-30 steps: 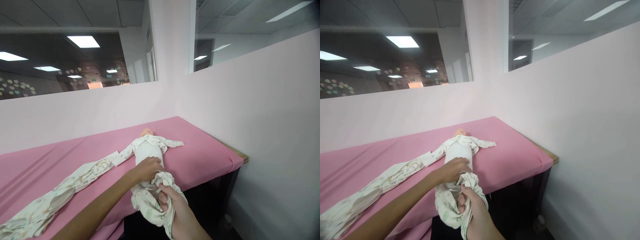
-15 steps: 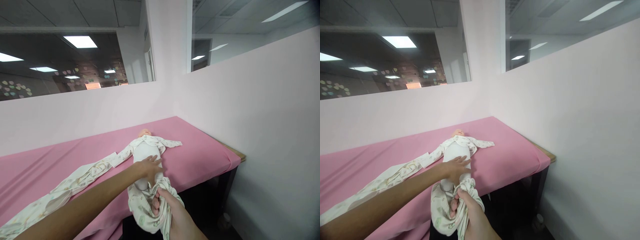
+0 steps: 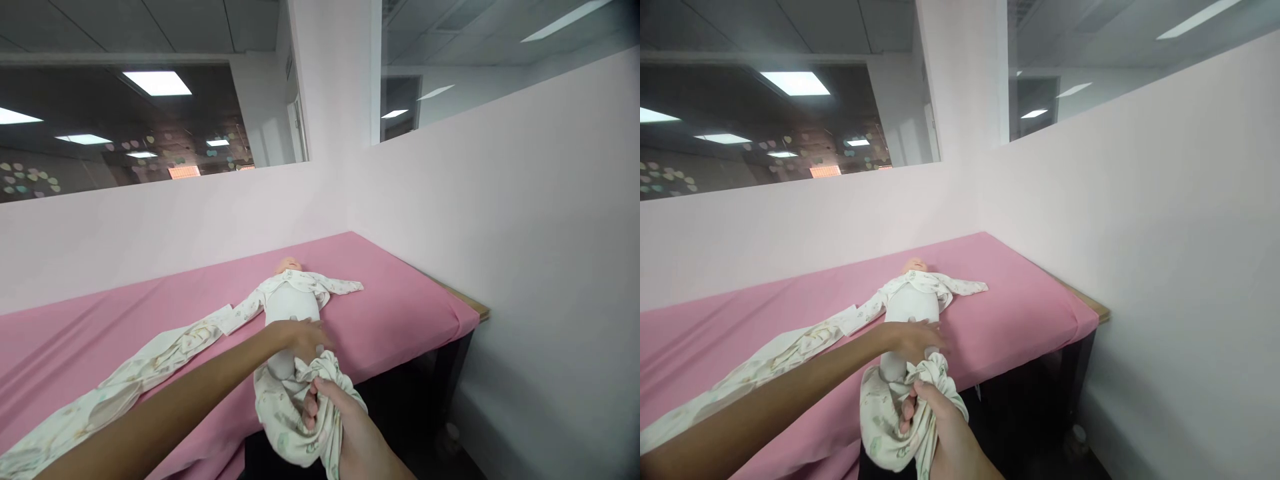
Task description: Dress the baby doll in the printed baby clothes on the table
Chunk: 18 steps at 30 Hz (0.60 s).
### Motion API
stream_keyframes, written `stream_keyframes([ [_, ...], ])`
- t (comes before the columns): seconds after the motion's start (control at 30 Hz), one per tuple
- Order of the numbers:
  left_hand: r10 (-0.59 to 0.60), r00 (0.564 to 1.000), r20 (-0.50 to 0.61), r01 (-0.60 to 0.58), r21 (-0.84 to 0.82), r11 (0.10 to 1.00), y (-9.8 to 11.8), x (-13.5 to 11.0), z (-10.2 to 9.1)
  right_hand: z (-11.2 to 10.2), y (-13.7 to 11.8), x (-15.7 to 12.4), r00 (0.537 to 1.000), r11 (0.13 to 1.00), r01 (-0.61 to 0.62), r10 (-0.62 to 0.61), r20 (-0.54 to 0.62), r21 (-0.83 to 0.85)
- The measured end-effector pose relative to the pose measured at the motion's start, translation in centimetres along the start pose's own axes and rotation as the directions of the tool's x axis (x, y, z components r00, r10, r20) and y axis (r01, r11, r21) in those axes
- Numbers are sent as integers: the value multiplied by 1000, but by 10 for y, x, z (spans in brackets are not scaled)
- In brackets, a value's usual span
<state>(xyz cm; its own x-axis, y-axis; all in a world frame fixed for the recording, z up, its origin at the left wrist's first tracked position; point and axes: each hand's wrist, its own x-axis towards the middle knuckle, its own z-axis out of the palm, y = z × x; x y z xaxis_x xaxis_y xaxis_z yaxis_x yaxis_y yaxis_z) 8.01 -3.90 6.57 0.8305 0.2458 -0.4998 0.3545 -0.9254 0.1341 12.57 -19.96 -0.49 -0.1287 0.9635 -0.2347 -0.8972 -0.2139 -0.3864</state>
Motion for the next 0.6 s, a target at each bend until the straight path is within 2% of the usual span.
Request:
stream_keyframes([
  [0.07, -93, 994, 49, 91, 29, 995, 7, -1, 2, -1, 0, 1, 1000, 1000, -7, 7, 5, 2],
  [0.13, -130, 991, 27, 128, 56, 990, 10, -2, 6, -1, -1, 2, 1000, 1000, -26, 26, 15, 12],
  [0.3, 33, 996, -82, -13, 229, 973, 17, -6, 24, -4, 2, 7, 998, 997, -64, 63, 26, 50],
  [0.43, 127, 978, -168, -53, 386, 921, 27, -7, 24, -5, 4, 4, 997, 997, -60, 58, 41, 40],
  [0.53, 133, 933, -335, -45, 259, 965, 29, -7, 10, -2, 1, -3, 997, 999, -48, 48, 56, 7],
  [0.6, 60, 889, -454, -17, 100, 995, 28, -9, -2, 1, -1, -8, 997, 999, -43, 43, 68, -3],
])
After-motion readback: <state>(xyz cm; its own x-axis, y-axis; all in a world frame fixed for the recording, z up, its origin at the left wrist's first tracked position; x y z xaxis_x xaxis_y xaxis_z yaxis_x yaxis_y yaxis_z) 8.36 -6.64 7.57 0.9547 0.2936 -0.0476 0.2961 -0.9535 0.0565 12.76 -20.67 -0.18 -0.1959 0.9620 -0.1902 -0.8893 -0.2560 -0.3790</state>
